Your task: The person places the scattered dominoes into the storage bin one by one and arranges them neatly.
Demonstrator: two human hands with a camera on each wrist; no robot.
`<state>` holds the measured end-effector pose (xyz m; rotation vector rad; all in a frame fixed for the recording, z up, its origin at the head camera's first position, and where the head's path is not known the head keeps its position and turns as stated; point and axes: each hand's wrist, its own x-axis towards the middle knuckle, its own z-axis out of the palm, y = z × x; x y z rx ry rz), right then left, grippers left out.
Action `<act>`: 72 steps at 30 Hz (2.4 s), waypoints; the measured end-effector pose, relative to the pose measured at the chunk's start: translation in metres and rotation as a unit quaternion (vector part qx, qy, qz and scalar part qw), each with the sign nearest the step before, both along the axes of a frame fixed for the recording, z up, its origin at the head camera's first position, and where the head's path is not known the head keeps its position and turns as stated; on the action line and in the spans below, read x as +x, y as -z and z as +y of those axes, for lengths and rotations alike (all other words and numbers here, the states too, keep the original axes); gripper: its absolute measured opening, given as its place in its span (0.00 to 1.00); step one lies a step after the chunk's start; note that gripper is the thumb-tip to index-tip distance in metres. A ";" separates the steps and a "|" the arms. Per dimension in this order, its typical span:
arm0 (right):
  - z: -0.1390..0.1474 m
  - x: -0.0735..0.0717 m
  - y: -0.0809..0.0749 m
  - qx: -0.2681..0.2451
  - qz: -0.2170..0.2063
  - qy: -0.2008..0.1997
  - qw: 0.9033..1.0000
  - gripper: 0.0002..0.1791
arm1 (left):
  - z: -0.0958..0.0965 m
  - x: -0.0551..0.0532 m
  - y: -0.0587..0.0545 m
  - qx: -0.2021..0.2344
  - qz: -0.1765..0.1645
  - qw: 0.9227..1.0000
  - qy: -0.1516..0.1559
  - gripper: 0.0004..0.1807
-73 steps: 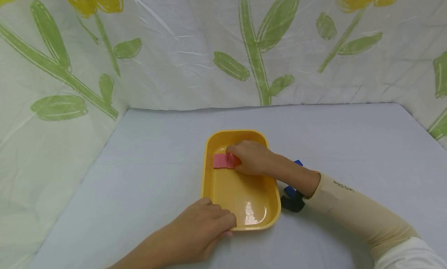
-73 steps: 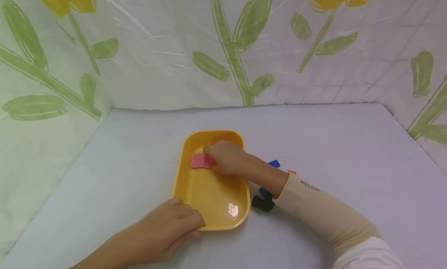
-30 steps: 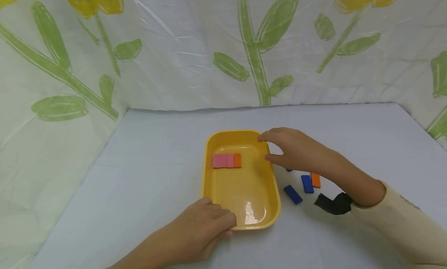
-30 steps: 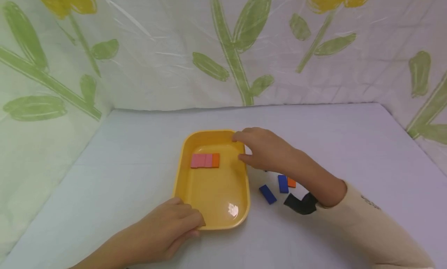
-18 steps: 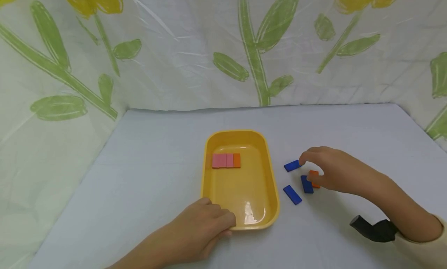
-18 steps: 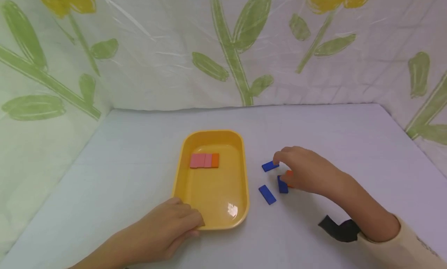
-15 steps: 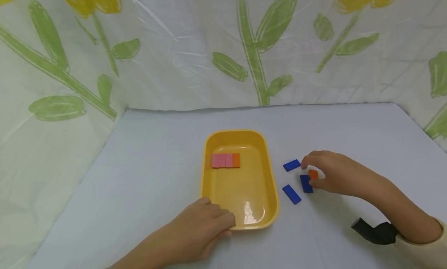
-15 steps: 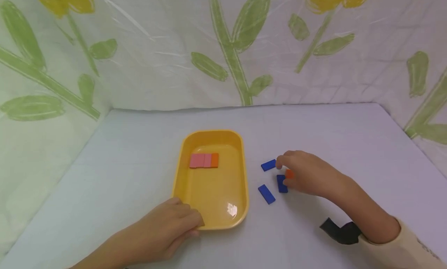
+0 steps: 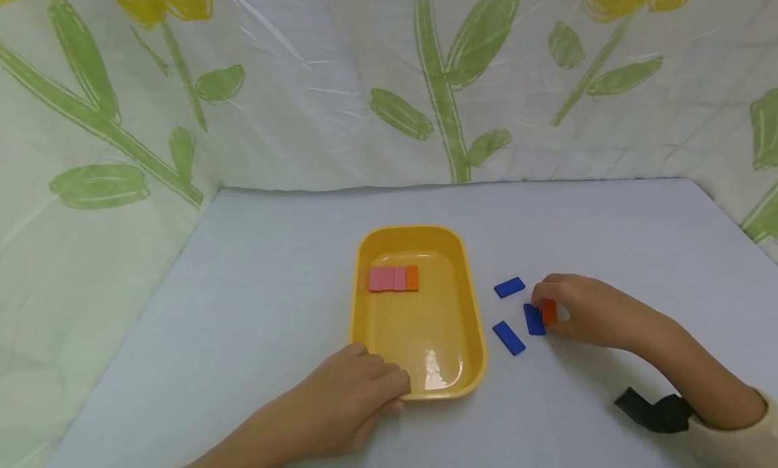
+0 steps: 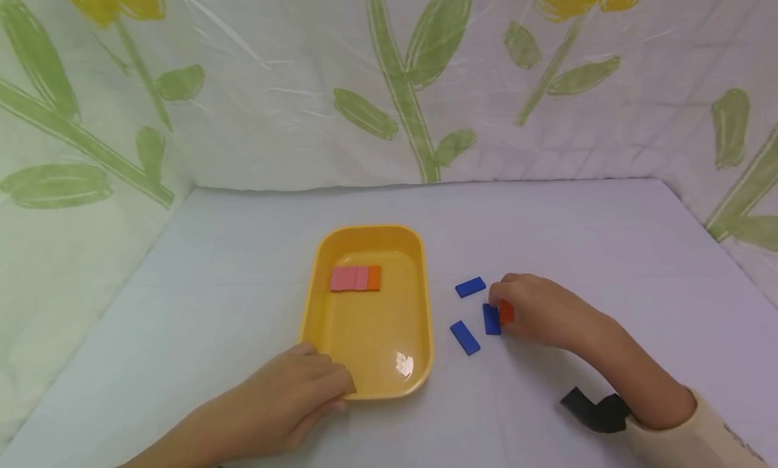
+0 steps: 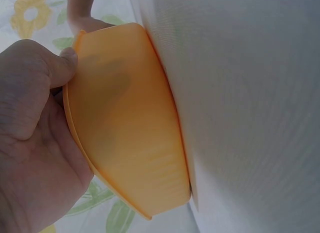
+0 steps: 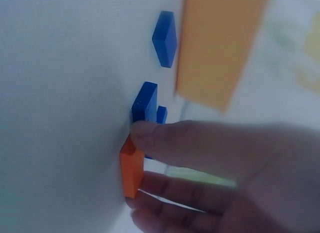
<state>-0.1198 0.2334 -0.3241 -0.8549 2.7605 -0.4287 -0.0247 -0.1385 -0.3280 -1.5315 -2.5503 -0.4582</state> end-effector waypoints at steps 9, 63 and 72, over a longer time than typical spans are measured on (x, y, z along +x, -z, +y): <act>0.000 -0.001 -0.004 0.006 0.020 -0.014 1.000 0.17 | 0.000 0.000 0.001 0.006 0.003 1.000 0.005 0.09; -0.117 -0.034 -0.055 -0.017 0.061 -0.135 0.989 0.14 | 0.000 -0.001 0.000 -0.003 -0.016 1.000 0.004 0.07; -0.131 -0.043 -0.038 -0.007 0.061 -0.141 0.988 0.15 | -0.001 -0.002 0.001 -0.005 -0.020 1.000 0.007 0.06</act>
